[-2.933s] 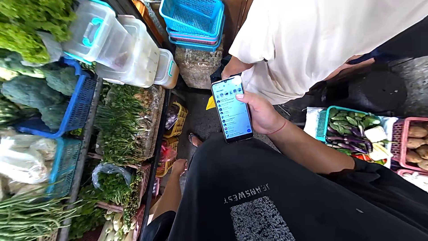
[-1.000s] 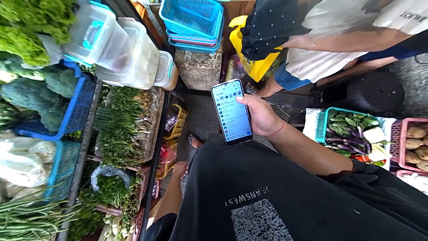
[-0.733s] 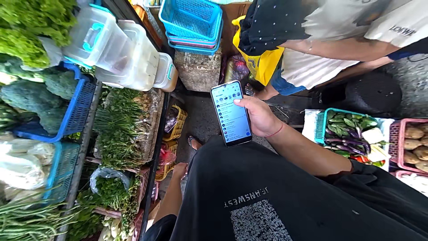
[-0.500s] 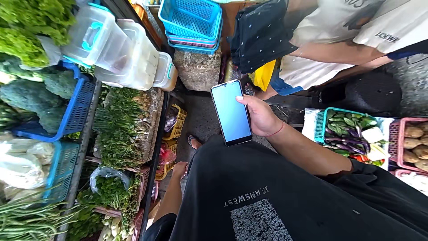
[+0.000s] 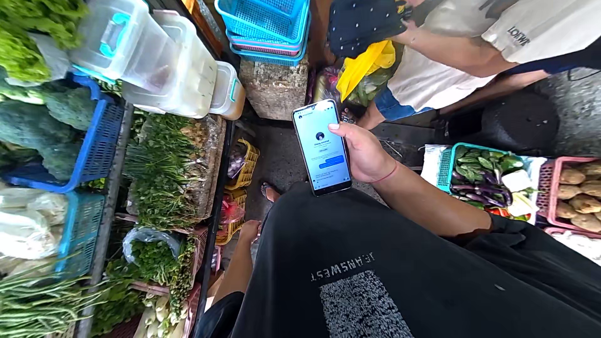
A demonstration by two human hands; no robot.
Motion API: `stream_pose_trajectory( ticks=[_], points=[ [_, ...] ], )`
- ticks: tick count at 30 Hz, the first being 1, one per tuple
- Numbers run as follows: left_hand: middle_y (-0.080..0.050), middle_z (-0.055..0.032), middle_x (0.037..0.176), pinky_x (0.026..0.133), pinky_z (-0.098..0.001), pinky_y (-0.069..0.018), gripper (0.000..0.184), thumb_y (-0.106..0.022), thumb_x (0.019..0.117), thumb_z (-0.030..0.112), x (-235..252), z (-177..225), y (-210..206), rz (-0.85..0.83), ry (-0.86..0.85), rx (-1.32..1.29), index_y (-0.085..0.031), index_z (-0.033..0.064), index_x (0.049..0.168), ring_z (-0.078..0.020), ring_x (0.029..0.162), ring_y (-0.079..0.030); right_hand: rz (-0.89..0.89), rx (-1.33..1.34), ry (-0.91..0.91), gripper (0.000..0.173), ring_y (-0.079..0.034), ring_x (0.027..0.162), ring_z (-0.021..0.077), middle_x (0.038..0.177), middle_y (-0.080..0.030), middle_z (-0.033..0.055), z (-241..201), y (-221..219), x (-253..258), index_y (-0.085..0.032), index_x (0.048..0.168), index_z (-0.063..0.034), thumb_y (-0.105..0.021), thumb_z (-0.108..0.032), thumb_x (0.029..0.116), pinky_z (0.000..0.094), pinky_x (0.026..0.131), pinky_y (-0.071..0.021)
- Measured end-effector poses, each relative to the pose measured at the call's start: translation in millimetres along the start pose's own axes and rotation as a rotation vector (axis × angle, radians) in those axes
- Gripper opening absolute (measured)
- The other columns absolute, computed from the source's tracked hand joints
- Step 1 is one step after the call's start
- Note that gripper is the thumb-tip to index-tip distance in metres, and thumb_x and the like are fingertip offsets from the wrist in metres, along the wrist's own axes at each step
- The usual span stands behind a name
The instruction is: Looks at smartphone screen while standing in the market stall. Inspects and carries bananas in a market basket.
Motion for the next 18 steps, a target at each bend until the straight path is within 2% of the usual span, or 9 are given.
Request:
stream_pose_trajectory(
  ticks=[4, 13, 18],
  points=[
    [-0.073, -0.0153, 0.103, 0.079, -0.0481, -0.058, 0.038, -0.055, 0.1037, 0.036, 3, -3, 1, 0.005, 0.018, -0.015, -0.068, 0.0057, 0.122, -0.027, 0.087, -0.07, 0.019, -0.044, -0.011, 0.04, -0.074, 0.09, 0.018, 0.106, -0.074, 0.009, 1, -1, -3, -0.063, 0.126, -0.0148, -0.038, -0.039, 0.1084, 0.0386, 0.076, -0.0633],
    [-0.071, -0.014, 0.099, 0.075, -0.0449, -0.057, 0.036, -0.055, 0.1041, 0.034, 0, 2, 1, 0.002, 0.026, -0.029, -0.068, 0.0051, 0.122, -0.0247, 0.081, -0.068, 0.031, -0.043, -0.029, 0.039, -0.074, 0.09, 0.0184, 0.106, -0.074, 0.0097, 3, 1, -2, -0.063, 0.126, -0.0141, -0.038, -0.039, 0.1086, 0.0385, 0.076, -0.0635],
    [-0.072, -0.0145, 0.099, 0.076, -0.0478, -0.0567, 0.036, -0.057, 0.1026, 0.036, 7, -1, 0, 0.016, 0.008, -0.014, -0.07, 0.0064, 0.12, -0.0264, 0.082, -0.068, 0.014, -0.039, -0.02, 0.04, -0.074, 0.091, 0.0189, 0.108, -0.074, 0.0104, 3, 0, -1, -0.062, 0.128, -0.0135, -0.038, -0.039, 0.1084, 0.039, 0.077, -0.0635]
  ],
)
Point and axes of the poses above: each hand's wrist, its own x-axis towards the middle knuckle, its own y-axis out of the back of the hand, z = x × y, the point moved 10 cm from there along x, towards the middle knuckle
